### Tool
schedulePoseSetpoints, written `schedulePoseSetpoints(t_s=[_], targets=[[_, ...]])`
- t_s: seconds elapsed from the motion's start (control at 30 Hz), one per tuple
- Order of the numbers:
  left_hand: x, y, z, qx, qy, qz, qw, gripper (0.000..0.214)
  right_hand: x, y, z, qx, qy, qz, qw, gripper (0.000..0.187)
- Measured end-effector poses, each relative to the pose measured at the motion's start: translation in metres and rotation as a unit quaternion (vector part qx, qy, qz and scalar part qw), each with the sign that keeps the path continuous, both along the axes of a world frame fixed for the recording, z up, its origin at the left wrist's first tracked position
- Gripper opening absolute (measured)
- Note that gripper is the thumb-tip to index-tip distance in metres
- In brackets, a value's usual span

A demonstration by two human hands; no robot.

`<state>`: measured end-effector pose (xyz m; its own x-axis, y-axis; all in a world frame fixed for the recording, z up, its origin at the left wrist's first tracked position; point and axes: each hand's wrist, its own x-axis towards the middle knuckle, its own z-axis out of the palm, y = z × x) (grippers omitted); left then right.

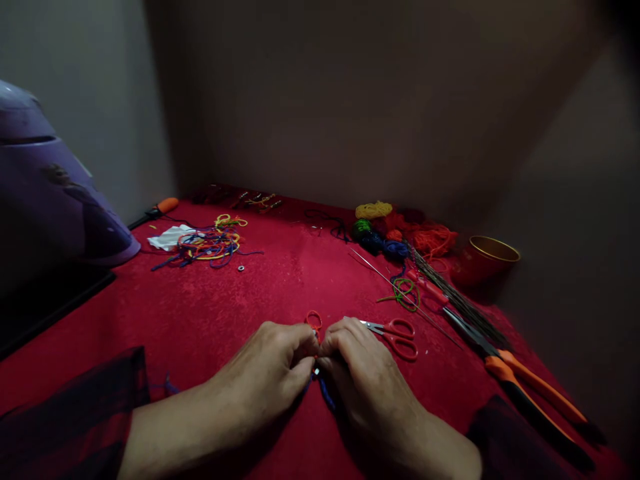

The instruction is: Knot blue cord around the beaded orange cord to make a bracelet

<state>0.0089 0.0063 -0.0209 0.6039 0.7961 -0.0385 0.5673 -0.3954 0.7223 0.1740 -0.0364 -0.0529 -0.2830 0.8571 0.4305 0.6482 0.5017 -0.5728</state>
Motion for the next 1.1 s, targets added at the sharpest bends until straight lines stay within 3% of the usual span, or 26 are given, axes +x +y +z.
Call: schedulePoseSetpoints(t_s=[0.27, 0.5, 0.8, 1.1], targets=[[-0.003, 0.001, 0.000, -0.003, -0.009, 0.002, 1.000, 0.010, 0.009, -0.006, -0.002, -0.047, 0.037, -0.010, 0.998, 0.016], [-0.008, 0.003, -0.003, -0.005, 0.001, -0.026, 1.000, 0.015, 0.012, -0.007, 0.002, -0.034, -0.058, 0.013, 0.998, 0.015], [-0.009, 0.000, 0.013, 0.008, 0.076, -0.011, 0.997, 0.016, 0.015, -0.011, 0.007, -0.064, -0.044, -0.022, 0.997, 0.020], [-0.015, 0.000, 0.011, 0.036, 0.140, 0.014, 0.989, 0.014, 0.015, -0.012, 0.007, -0.058, -0.050, -0.049, 0.996, 0.022]])
